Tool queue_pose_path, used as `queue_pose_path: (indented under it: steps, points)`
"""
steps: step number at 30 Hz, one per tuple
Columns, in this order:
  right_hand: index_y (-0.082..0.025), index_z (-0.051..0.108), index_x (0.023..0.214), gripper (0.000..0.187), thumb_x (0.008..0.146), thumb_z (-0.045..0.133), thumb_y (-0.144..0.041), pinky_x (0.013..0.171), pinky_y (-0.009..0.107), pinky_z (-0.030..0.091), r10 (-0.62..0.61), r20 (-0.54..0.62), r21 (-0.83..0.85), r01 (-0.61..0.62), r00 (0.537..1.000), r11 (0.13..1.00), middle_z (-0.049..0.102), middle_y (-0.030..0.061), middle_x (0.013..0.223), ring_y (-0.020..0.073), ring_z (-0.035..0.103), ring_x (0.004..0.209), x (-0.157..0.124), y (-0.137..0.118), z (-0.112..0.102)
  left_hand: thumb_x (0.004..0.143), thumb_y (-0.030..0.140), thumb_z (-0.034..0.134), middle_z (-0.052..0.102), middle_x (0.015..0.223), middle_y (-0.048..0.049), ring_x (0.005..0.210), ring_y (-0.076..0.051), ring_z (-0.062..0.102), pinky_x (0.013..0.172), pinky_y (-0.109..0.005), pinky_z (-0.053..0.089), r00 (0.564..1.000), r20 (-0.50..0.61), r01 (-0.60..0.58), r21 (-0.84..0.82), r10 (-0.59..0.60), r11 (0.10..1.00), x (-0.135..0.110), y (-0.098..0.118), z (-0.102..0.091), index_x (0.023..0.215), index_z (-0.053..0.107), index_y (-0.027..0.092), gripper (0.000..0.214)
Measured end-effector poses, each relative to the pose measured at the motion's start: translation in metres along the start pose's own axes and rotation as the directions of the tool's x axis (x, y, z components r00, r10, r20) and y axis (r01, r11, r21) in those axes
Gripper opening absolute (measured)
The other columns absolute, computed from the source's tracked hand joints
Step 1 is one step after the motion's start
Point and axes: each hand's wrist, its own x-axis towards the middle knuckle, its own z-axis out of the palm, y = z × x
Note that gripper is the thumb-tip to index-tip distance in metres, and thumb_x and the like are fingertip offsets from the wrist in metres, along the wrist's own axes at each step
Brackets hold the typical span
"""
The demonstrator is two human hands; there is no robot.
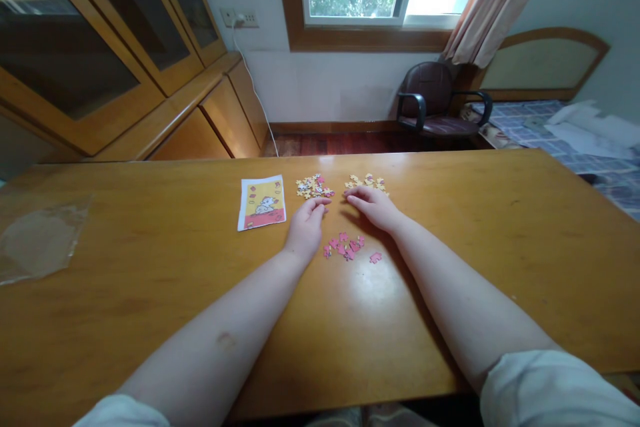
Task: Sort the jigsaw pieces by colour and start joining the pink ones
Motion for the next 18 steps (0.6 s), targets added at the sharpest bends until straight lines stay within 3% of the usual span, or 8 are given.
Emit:
queue_pose_path:
  steps: [6,9,13,15,18]
  points:
    - [-0.018,0.066,0.082,0.024,0.084,0.053,-0.039,0.074,0.03,0.044,-0.006,-0.133,-0.082,-0.005,0.991,0.997,0.068,0.003,0.08,0.0172,0.06,0.077,-0.001,-0.003,-0.005,0.082,0.026,0.045,0.067,0.092,-0.0044,0.081,-0.016,0.062,0.077,-0.029,0.048,0.994,0.1,0.031,0.051,-0.036,0.998,0.008,0.003,-0.008,0.098,0.063,0.017,0.025]
    - [-0.018,0.066,0.075,0.027,0.084,0.053,-0.04,0.066,0.028,0.043,-0.001,-0.169,-0.076,-0.012,0.986,0.997,0.066,0.0017,0.071,0.0163,0.059,0.068,-0.002,-0.002,-0.006,0.082,0.026,0.046,0.067,0.087,-0.0037,0.08,-0.018,0.062,0.075,-0.031,0.048,0.978,0.205,-0.095,0.296,0.034,0.95,0.009,0.006,-0.015,0.094,0.065,0.019,0.023]
    - [-0.019,0.066,0.071,0.031,0.084,0.051,-0.042,0.061,0.027,0.04,-0.012,-0.173,-0.115,-0.008,0.985,0.993,0.065,0.0017,0.066,0.0161,0.056,0.062,-0.003,-0.002,-0.006,0.085,0.025,0.044,0.067,0.093,-0.0054,0.085,-0.021,0.061,0.077,-0.034,0.047,0.935,0.329,-0.312,0.582,0.133,0.751,0.002,0.014,-0.016,0.092,0.066,0.019,0.023]
    - [-0.019,0.067,0.072,0.031,0.084,0.051,-0.042,0.06,0.027,0.039,-0.015,-0.176,-0.133,-0.008,0.984,0.991,0.065,0.0016,0.065,0.016,0.055,0.061,-0.003,-0.002,-0.006,0.087,0.027,0.045,0.067,0.097,-0.006,0.092,-0.021,0.06,0.084,-0.034,0.046,0.865,0.461,-0.457,0.56,0.198,0.691,-0.004,0.019,-0.014,0.099,0.065,0.019,0.024]
    - [-0.019,0.067,0.074,0.029,0.084,0.05,-0.041,0.06,0.026,0.039,-0.008,-0.176,-0.122,-0.014,0.984,0.992,0.065,0.0012,0.065,0.0157,0.056,0.062,-0.003,-0.003,-0.006,0.084,0.037,0.054,0.061,0.118,-0.0047,0.111,-0.023,0.052,0.098,-0.038,0.039,0.654,0.706,-0.695,0.42,0.27,0.583,-0.012,0.025,-0.011,0.114,0.061,0.023,0.033]
